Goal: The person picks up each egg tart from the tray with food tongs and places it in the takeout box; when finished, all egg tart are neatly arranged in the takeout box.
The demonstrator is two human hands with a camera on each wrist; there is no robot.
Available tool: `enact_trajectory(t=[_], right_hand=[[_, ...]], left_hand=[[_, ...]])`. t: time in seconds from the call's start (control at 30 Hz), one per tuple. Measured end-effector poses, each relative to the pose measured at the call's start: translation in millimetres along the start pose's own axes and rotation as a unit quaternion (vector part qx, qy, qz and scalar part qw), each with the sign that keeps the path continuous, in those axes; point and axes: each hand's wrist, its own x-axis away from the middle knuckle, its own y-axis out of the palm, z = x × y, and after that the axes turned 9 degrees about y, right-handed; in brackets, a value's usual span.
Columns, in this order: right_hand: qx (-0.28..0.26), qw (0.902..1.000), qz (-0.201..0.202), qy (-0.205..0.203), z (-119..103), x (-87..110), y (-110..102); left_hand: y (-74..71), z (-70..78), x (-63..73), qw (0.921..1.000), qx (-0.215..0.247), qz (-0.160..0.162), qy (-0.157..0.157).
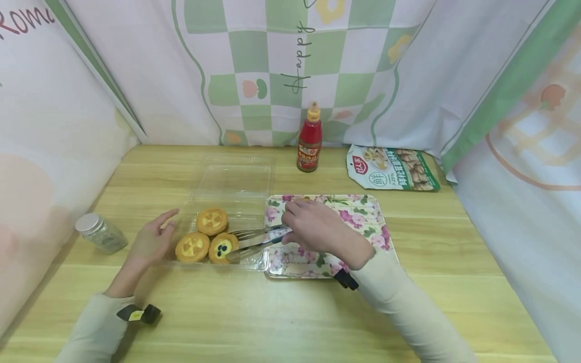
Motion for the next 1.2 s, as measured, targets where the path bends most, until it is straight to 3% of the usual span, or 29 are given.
enact_trajectory(t=[0.5, 0.97, 1.2], right_hand=[[-0.011, 0.9999, -0.006, 0.009, 3.3, -1.4, 2.5], [-0.008, 0.9996, 0.026, 0.006, 6.8, 1.1, 4.3], [-0.018, 0.9997, 0.014, 0.009, 4.5, 0.4, 6.4]], left_hand=[[0.6, -2.4, 0.2, 1.0000, 0.000, -0.002, -0.006], [-1.9, 0.2, -2.6, 0.9999, -0.009, -0.004, 0.005], [-0.9, -0.1, -1.1, 1.0000, -0.004, -0.002, 0.003]])
